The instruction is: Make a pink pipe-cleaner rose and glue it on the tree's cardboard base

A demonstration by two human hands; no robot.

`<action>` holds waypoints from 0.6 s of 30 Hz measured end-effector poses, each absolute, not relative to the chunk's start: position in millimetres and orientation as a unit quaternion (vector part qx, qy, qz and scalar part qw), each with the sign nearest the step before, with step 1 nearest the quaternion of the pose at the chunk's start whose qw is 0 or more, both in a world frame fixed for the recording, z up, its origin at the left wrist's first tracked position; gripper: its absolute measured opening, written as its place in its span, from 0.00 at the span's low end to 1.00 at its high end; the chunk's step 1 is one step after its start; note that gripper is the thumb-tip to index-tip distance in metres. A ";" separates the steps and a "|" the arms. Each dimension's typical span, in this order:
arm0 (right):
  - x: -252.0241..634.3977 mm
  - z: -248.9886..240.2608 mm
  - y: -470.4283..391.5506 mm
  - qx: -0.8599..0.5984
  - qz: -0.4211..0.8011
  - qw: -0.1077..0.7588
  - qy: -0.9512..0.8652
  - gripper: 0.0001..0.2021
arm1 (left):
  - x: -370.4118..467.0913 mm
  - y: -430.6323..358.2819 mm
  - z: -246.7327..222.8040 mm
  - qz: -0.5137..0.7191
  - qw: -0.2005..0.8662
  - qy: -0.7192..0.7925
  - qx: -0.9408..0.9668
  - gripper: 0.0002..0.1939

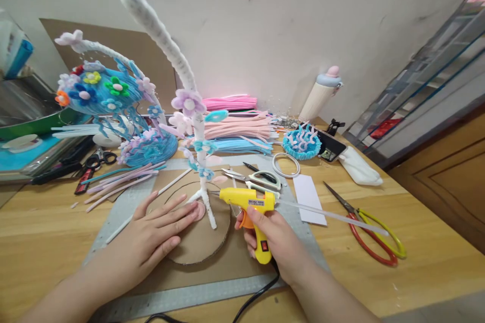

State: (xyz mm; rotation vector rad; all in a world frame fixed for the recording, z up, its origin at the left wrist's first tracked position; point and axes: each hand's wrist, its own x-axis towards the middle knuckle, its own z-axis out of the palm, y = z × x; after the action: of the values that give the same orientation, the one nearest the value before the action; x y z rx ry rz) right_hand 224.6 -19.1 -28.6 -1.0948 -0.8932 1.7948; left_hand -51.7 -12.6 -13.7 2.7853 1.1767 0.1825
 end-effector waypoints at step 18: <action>223.1 -32.1 -17.2 -0.429 0.709 0.417 -0.373 0.17 | -39.1 -17.7 -9.0 0.088 0.048 0.398 0.912 0.27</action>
State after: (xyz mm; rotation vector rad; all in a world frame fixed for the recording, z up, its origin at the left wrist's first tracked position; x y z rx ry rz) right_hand 223.1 -17.2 -32.1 -1.0780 -0.9362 1.7806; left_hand -39.1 -17.7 -9.0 2.7799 1.2134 0.2670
